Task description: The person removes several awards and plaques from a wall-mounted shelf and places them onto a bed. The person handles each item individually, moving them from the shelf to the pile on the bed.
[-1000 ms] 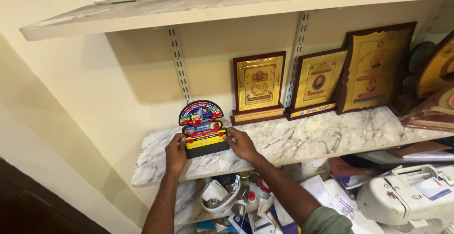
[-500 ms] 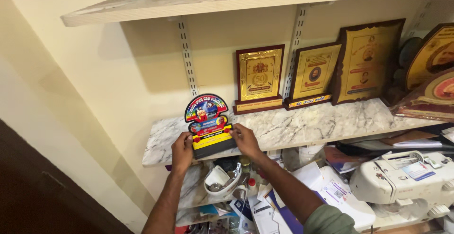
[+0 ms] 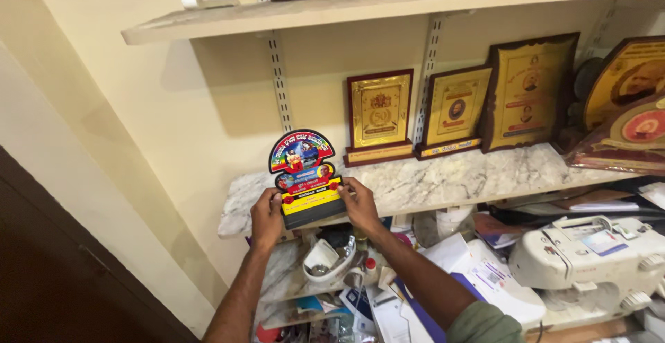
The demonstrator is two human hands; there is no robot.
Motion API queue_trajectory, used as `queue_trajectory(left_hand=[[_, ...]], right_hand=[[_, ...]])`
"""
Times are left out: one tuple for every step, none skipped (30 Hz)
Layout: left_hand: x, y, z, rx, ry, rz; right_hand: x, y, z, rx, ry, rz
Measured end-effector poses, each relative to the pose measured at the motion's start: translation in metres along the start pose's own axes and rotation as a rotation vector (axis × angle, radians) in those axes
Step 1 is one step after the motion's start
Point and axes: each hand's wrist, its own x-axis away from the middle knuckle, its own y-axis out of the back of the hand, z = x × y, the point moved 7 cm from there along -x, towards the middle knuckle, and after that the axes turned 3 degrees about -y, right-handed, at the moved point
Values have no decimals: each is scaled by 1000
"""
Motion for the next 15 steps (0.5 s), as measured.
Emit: queue_trajectory(left_hand=[[4, 0, 0, -4, -7, 2], [8, 0, -1, -7, -15, 4], [9, 1, -3, -12, -25, -4], [12, 0, -6, -16, -30, -16], [15, -1, -9, -24, -35, -25], [18, -1, -13, -33, -40, -34], [22, -4, -16, -13, -19, -25], [25, -7, -20, 7, 3, -17], [29, -11, -25, 29, 27, -7], [35, -16, -34, 40, 21, -13], [42, -19, -43, 47, 17, -21], [50, -23, -53, 54, 12, -29], [56, -23, -65, 44, 1, -68], [62, -23, -77, 34, -9, -108], [71, -23, -89, 23, -17, -149]], right_hand=[[3, 1, -3, -4, -33, 10], [8, 3, -5, -8, -66, 21], [8, 3, -6, -12, -91, 37], [9, 6, -5, -2, -83, 43], [12, 8, -4, 3, -78, 48], [14, 10, -5, 9, -72, 52], [18, 12, -6, -26, -69, 58], [20, 12, -8, -61, -65, 63], [23, 13, -9, -93, -63, 69], [26, 15, -11, -42, -66, 85], [31, 13, -12, 6, -69, 105], [36, 11, -13, 53, -71, 125], [39, 12, -9, 123, -39, 109], [43, 12, -4, 192, -6, 93], [48, 12, 2, 261, 28, 81]])
